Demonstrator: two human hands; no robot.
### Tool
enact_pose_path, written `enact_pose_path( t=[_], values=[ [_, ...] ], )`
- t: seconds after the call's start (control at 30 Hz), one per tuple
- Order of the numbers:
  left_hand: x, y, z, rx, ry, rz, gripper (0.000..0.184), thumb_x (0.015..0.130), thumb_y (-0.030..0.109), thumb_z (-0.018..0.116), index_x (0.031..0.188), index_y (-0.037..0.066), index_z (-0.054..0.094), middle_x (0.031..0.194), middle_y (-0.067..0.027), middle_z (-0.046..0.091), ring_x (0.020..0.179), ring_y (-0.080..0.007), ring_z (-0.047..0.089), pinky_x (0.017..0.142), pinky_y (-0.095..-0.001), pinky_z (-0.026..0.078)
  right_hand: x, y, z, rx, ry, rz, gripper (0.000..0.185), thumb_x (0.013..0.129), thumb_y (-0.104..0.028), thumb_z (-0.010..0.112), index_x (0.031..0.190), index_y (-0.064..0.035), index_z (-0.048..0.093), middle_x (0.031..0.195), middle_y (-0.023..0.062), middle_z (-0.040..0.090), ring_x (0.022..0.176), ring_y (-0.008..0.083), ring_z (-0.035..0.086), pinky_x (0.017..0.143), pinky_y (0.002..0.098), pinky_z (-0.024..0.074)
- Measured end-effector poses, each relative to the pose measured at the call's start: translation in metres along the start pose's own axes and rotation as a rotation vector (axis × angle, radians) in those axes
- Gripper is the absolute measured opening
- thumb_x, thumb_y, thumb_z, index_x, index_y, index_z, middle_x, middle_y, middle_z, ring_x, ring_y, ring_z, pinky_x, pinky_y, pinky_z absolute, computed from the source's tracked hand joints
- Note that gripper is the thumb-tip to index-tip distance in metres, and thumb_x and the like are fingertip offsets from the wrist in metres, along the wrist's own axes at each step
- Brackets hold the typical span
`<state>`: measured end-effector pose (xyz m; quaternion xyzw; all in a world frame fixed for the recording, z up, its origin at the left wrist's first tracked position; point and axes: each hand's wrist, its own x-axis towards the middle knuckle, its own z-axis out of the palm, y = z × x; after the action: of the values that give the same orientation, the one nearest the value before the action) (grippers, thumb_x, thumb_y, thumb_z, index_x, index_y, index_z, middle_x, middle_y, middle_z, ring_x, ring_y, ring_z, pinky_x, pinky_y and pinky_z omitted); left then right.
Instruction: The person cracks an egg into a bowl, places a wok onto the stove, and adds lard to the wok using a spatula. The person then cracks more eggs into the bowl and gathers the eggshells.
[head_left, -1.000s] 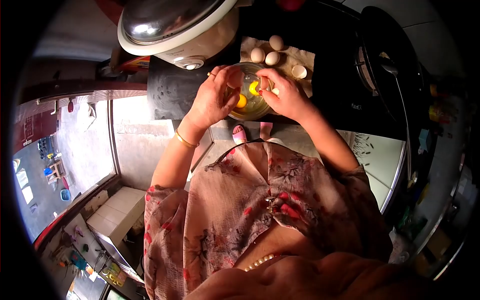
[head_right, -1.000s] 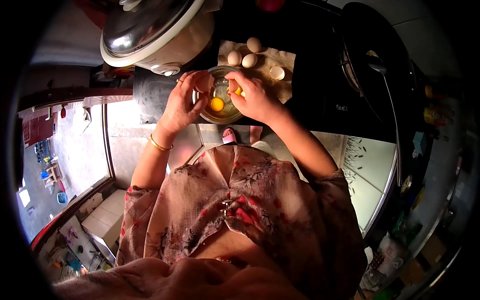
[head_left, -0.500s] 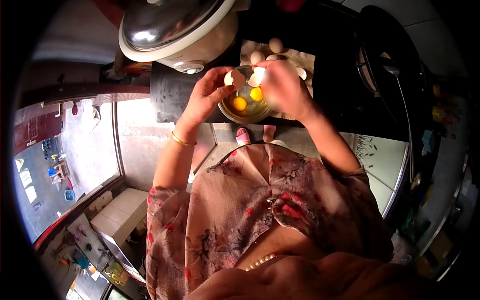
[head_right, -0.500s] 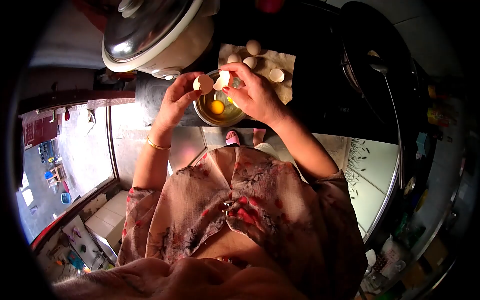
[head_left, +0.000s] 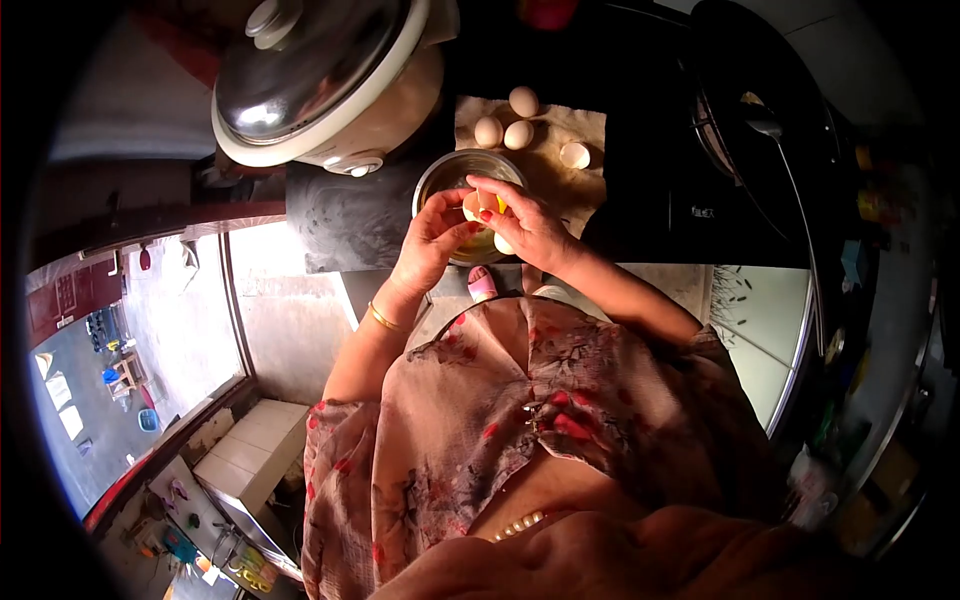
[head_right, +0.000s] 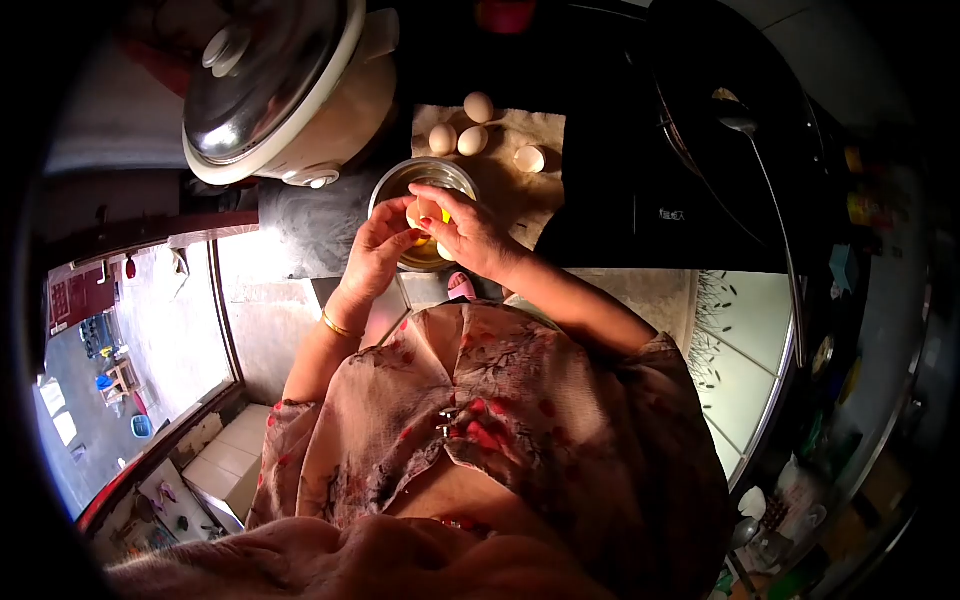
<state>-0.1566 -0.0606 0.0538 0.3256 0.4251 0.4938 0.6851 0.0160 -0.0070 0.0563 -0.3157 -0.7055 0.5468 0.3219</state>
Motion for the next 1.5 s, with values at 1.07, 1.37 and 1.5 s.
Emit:
enact_pose_path(
  t=[1.07,1.37,1.5],
  values=[
    [0.235,-0.047,0.016,1.837,0.23,0.299,0.033,0.079,0.031,0.059,0.095,0.003,0.065,0.1,-0.0153,0.06,0.093,-0.0376,0.056,0.077,-0.0465,0.049,0.041,0.083,-0.141,-0.54,0.256,0.337,0.032,0.083,-0.02,0.057,0.112,-0.0083,0.054,0.098,0.012,0.063,0.093,0.0279,0.06,0.08,0.0364,0.0474],
    [0.238,-0.034,0.015,1.677,-0.052,0.377,0.03,0.079,0.023,0.059,0.097,0.0,0.064,0.097,-0.0156,0.06,0.089,-0.0296,0.057,0.078,-0.0412,0.048,0.027,0.055,-0.166,0.136,0.454,0.5,0.029,0.087,-0.028,0.055,0.107,-0.0078,0.058,0.091,0.0058,0.061,0.079,0.0186,0.06,0.066,0.029,0.0446],
    [0.184,-0.002,0.026,0.351,0.003,0.095,0.043,0.079,0.007,0.053,0.121,0.002,0.046,0.101,-0.0089,0.058,0.093,-0.0188,0.057,0.08,-0.0309,0.047,0.012,0.039,-0.163,0.859,0.346,0.466,0.034,0.089,-0.034,0.047,0.1,-0.0051,0.06,0.09,0.0078,0.063,0.075,0.02,0.061,0.06,0.0277,0.0422]
  ],
)
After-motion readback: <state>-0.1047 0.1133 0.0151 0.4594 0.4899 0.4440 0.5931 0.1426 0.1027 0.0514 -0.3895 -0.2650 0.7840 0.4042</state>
